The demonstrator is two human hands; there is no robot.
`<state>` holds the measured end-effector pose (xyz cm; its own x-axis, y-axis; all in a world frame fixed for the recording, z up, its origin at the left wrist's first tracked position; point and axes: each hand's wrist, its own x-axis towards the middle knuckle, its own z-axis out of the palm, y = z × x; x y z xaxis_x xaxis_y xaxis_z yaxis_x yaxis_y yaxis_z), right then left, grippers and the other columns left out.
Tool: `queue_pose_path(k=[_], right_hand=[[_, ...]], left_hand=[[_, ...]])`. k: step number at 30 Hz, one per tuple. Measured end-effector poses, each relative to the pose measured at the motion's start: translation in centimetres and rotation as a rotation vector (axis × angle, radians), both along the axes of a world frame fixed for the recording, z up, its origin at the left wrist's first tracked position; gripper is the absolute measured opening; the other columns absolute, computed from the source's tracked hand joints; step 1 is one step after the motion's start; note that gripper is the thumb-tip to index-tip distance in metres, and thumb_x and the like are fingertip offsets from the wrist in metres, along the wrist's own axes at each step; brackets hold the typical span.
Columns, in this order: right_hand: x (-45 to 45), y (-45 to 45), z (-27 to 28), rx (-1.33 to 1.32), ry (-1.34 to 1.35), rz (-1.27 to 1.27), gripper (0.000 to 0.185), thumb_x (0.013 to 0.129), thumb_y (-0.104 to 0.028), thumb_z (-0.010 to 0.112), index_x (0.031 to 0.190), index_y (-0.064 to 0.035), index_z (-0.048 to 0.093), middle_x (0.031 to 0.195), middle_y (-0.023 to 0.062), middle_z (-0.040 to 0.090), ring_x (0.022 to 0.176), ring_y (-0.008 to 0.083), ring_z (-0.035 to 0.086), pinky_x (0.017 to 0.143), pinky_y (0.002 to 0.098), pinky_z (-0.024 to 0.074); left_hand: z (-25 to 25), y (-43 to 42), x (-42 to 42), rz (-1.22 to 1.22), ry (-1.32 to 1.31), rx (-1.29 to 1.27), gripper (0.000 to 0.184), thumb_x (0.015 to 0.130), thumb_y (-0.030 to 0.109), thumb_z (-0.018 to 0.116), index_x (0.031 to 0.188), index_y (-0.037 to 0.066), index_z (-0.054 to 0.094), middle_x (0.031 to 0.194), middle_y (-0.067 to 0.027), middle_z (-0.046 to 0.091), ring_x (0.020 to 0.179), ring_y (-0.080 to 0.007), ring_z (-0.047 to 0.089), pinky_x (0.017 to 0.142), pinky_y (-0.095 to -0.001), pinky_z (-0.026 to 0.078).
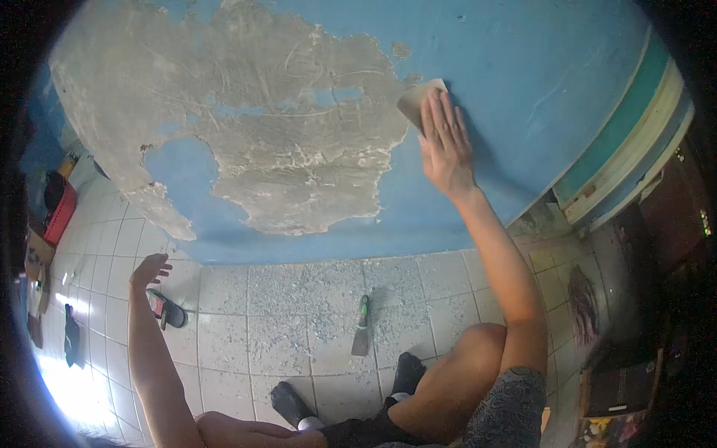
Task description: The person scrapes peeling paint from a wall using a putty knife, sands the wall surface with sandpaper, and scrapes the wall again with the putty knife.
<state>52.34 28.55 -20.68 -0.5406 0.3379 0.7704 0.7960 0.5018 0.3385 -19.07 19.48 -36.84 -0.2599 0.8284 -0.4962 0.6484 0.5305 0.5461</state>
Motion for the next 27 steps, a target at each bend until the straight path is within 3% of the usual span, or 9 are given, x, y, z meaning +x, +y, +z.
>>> queue_pose_path(k=[2,4,8,10,12,15,19,22,27], right_hand=[[0.3,0.8,-2.0,-0.027,0.004,0.018,0.063,0.097,-0.012,0.052,0.156,-0.0061,0.03,0.163,0.0114,0.029,0.152,0.0289,0.021,0.123,0.047,0.0188],[1.4,0.8,-8.4,-0.002,-0.373,-0.008,0.061,0.097,-0.012,0.049,0.155,-0.0065,0.033,0.162,0.0116,0.031,0.152,0.0258,0.024,0.124,0.0437,0.0181],[1.8,0.5,-8.0,-0.037,-0.778,0.081,0.065,0.096,-0.011,0.047,0.158,-0.0104,0.027,0.164,0.0056,0.029,0.151,0.0186,0.025,0.123,0.0397,0.0221],[2.0,1.2,-5.2,0.165,-0.647,-0.116,0.067,0.094,-0.01,0.051,0.157,-0.0089,0.028,0.164,0.0071,0.027,0.152,0.0218,0.025,0.124,0.0422,0.0221],[0.4,0.9,-1.2,0.031,-0.159,-0.005,0.069,0.092,-0.006,0.053,0.157,-0.0071,0.029,0.165,0.0087,0.025,0.152,0.0254,0.023,0.123,0.045,0.0221],[-0.6,0.7,-1.0,0.041,-0.012,-0.023,0.071,0.09,-0.003,0.056,0.156,-0.0053,0.029,0.165,0.0104,0.024,0.152,0.0292,0.023,0.123,0.0474,0.0226],[1.2,0.6,-10.8,-0.141,-0.532,0.085,0.063,0.094,-0.008,0.051,0.155,-0.01,0.034,0.163,0.0049,0.03,0.15,0.0218,0.029,0.124,0.041,0.0217],[1.2,0.4,-8.8,0.078,-0.833,0.143,0.064,0.093,-0.012,0.051,0.154,-0.0055,0.035,0.162,0.0109,0.032,0.15,0.023,0.031,0.122,0.0422,0.0246],[-0.6,0.6,-2.5,0.051,-0.253,-0.067,0.066,0.091,-0.01,0.054,0.154,-0.0035,0.034,0.162,0.0147,0.03,0.15,0.0284,0.028,0.123,0.0438,0.0227]], left_hand=[[-1.3,0.7,-0.9,0.02,-0.017,-0.023,0.053,0.102,0.049,0.044,0.138,0.011,0.053,0.119,-0.0068,0.071,0.098,-0.0205,0.066,0.078,-0.0421,0.052],[-1.8,0.8,-1.1,0.019,-0.02,-0.026,0.053,0.102,0.049,0.044,0.138,0.011,0.053,0.119,-0.0065,0.071,0.096,-0.0201,0.067,0.077,-0.042,0.052],[-1.0,1.1,-1.1,-0.007,-0.01,0.01,0.054,0.102,0.05,0.044,0.139,0.011,0.052,0.118,-0.0064,0.071,0.094,-0.0198,0.067,0.077,-0.0415,0.052],[-2.2,1.1,-2.3,-0.033,-0.024,0.015,0.055,0.102,0.05,0.044,0.14,0.011,0.051,0.119,-0.0068,0.07,0.095,-0.0206,0.066,0.077,-0.0422,0.052],[-1.0,0.4,-1.0,0.007,-0.03,-0.017,0.057,0.102,0.051,0.044,0.141,0.009,0.05,0.121,-0.0082,0.07,0.099,-0.0225,0.066,0.08,-0.0445,0.051],[-0.6,0.4,-0.6,0.008,-0.021,-0.027,0.058,0.101,0.051,0.043,0.141,0.009,0.05,0.124,-0.0093,0.069,0.101,-0.0229,0.065,0.082,-0.045,0.05],[0.0,0.4,0.0,0.002,0.003,-0.025,0.057,0.102,0.049,0.043,0.142,0.01,0.051,0.124,-0.009,0.069,0.102,-0.0227,0.065,0.082,-0.0441,0.051],[1.1,0.5,0.7,-0.003,0.005,0.006,0.056,0.102,0.048,0.042,0.142,0.01,0.051,0.123,-0.0086,0.069,0.101,-0.0224,0.065,0.082,-0.0438,0.051],[-0.2,0.5,-0.5,0.015,0.008,-0.031,0.054,0.102,0.047,0.043,0.142,0.011,0.051,0.122,-0.0077,0.069,0.1,-0.0213,0.065,0.081,-0.0422,0.051]])
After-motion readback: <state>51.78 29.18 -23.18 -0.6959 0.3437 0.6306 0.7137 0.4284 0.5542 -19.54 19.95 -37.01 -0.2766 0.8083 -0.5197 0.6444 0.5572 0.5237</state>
